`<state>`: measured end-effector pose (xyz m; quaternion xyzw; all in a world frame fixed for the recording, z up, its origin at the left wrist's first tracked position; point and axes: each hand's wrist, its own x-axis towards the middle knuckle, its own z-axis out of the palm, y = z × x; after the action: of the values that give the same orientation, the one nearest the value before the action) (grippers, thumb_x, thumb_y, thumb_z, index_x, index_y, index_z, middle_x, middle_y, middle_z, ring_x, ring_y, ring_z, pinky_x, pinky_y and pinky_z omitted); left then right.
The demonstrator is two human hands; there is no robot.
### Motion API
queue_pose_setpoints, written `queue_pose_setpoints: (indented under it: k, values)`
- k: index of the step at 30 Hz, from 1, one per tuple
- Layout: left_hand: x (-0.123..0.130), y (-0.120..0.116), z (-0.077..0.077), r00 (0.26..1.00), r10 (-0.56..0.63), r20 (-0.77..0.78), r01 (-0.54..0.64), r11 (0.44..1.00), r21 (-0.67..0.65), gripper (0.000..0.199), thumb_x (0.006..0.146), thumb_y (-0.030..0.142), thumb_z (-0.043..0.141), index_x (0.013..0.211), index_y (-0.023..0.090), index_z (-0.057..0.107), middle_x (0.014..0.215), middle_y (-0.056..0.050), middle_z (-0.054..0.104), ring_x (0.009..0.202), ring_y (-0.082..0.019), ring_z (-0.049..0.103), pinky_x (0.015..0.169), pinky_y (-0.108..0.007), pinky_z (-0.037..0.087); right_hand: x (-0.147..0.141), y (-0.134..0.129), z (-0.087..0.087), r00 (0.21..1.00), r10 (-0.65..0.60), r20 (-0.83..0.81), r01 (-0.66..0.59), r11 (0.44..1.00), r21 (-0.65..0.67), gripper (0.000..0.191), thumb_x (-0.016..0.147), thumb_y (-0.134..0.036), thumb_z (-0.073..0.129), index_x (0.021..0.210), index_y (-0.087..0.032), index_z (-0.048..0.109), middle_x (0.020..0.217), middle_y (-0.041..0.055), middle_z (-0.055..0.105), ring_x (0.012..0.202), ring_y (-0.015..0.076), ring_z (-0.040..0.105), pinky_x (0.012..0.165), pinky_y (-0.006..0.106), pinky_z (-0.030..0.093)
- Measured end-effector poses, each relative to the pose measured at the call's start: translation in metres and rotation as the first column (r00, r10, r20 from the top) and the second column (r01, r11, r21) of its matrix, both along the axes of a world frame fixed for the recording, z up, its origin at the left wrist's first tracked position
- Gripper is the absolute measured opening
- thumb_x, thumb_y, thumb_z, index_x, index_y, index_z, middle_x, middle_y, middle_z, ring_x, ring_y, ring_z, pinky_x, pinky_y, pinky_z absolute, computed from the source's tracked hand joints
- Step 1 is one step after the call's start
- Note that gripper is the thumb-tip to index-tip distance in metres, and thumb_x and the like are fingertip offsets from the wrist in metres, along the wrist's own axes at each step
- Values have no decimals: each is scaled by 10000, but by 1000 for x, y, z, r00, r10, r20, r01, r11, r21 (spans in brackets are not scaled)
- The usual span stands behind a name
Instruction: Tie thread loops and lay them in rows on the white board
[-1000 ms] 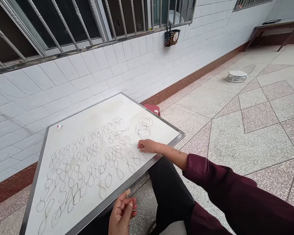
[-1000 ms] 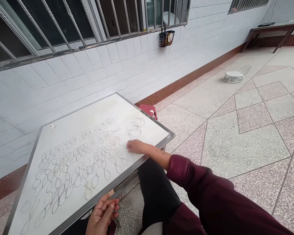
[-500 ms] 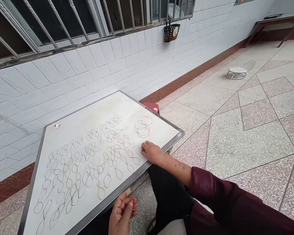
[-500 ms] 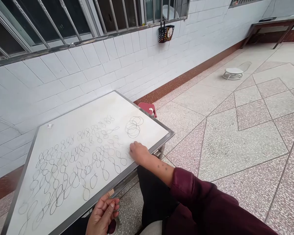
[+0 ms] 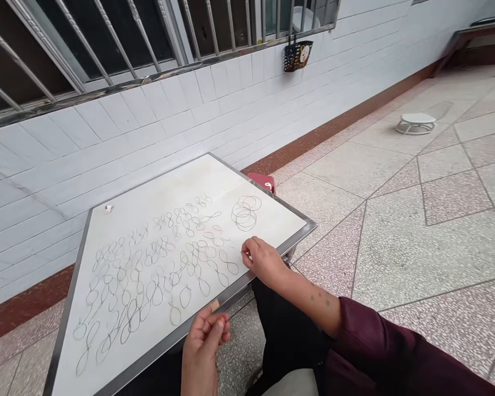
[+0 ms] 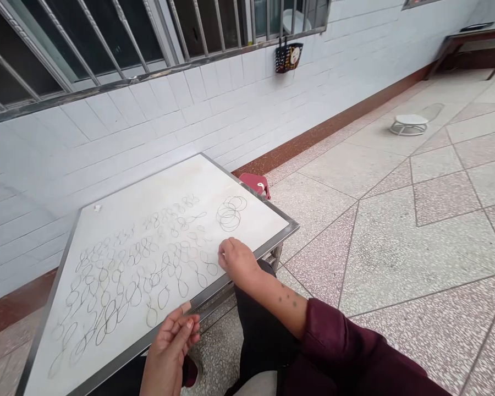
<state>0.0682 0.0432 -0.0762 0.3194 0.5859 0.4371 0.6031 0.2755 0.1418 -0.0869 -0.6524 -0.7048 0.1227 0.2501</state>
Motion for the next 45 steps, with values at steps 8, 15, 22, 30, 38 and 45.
queue_pose_setpoints:
  k: [8,15,22,30,38,45]
  values:
    - [30,13,32,978,145,150,-172,967,188,502,712,331,835,1159,197,651,943,-59,729,967,-216,681,929,-383,508,-46,-58,17,890,288,-354,-205,945,253,58,884,-172,537,881,-214,576,834,44,593,719,179,556,667,305,452]
    - [23,-1,35,931,238,278,-297,935,192,448,670,252,862,1077,206,682,843,-1,694,861,-158,682,885,-330,525,-55,-72,26,764,331,-555,-280,943,177,29,908,-217,545,907,-218,574,837,28,600,744,167,564,677,294,449]
    - [15,-4,38,944,279,176,-314,924,220,490,663,265,853,1110,207,659,863,-9,681,772,-144,642,643,-244,500,-59,-78,31,709,325,-625,-354,932,83,27,906,-213,548,884,-217,561,827,16,606,729,156,556,674,285,440]
    - [7,-8,35,971,231,-57,-205,933,295,477,726,327,808,1165,214,660,863,-22,727,742,-146,615,617,-237,477,-61,-79,29,722,343,-601,-397,917,46,47,922,-198,549,883,-201,577,844,21,613,776,156,573,701,270,454]
    - [2,-11,37,981,134,-143,-79,938,337,473,782,361,770,1231,273,651,913,-8,739,851,-161,666,827,-307,535,-58,-75,28,688,345,-638,-441,897,9,80,929,-179,564,858,-195,597,790,-3,611,756,141,567,689,248,436]
    - [4,-12,37,981,142,-131,-88,933,348,450,806,394,750,1231,280,654,860,12,719,911,-168,675,960,-351,497,-58,-75,25,700,361,-617,-424,904,48,61,912,-157,589,861,-188,598,828,10,625,775,144,581,702,252,441]
